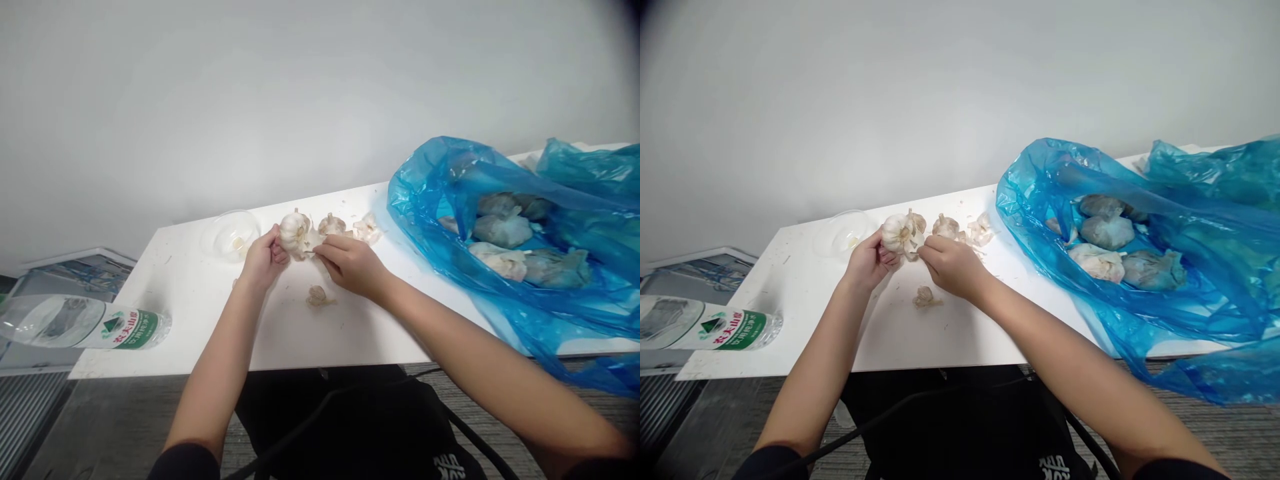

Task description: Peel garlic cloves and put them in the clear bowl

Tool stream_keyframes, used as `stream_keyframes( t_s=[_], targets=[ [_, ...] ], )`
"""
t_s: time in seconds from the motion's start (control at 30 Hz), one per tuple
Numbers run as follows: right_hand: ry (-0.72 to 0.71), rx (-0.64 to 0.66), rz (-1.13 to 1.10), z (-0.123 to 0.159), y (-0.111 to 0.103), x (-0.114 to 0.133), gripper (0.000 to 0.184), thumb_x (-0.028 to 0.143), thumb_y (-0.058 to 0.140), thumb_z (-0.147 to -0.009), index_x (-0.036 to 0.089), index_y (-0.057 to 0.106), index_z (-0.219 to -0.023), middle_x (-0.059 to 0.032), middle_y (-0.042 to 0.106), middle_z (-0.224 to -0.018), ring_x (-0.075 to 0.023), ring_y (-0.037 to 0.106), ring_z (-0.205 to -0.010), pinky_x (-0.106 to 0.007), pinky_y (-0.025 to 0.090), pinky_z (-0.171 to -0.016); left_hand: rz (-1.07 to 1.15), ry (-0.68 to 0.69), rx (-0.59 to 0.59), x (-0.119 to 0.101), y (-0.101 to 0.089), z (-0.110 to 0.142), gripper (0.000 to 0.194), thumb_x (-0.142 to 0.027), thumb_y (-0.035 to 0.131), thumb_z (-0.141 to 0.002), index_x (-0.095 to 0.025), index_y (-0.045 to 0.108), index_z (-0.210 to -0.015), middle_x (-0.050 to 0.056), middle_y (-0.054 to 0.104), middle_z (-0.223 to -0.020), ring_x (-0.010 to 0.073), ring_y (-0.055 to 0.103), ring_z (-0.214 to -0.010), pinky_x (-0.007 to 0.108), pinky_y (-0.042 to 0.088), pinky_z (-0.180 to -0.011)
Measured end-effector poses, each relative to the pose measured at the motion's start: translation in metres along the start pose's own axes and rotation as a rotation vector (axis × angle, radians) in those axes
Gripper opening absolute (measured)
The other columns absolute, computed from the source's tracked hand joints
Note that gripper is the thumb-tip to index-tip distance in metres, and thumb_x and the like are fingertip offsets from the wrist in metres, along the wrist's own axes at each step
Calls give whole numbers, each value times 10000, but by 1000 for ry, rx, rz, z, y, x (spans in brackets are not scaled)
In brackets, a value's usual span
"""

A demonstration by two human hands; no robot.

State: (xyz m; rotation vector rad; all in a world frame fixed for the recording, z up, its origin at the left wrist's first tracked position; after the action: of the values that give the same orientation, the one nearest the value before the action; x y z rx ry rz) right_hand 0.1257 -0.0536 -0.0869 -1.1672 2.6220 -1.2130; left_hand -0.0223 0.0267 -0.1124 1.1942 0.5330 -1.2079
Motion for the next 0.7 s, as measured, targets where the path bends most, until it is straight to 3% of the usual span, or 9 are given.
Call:
stream_keyframes(
  t_s=[0.13, 0.43, 0.7],
  targets=[
    [88, 67, 54, 0, 1, -9, 292, 220, 443, -968, 163, 681, -810, -69, 631, -779, -159, 548, -691, -267, 384, -575, 16, 8, -15, -5, -4, 0, 466, -263, 458, -967, -172, 347, -524, -64, 276, -407, 43, 253, -326, 191, 226, -369],
    [-4, -239, -129, -6, -29, -5, 209, 241, 499, -968, 203, 703, -944, -56, 668, -789, -151, 594, -696, -273, 476, -627, -79, 79, -27, -7, -7, -1, 489, -350, 566, -921, -172, 357, -516, -77, 254, -418, 36, 249, -327, 191, 214, -361],
    [98, -76, -104, -1, -8, -16, 229, 251, 504, -975, 178, 721, -960, -69, 670, -837, -154, 604, -729, -264, 475, -642, -136, 69, -40, -4, -4, 1, 497, -323, 587, -910, -170, 362, -494, -70, 275, -410, 35, 263, -333, 184, 229, -363]
  ],
)
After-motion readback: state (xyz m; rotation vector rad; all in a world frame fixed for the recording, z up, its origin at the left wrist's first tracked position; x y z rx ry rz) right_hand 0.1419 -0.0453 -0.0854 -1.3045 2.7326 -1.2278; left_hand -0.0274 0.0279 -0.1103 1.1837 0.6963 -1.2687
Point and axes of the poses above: each hand's wrist, its own z-axis away from the middle knuckle, its own y-axis out of the palm, x = y × z, the point moved 6 cm from there along -z, towards the middle knuckle
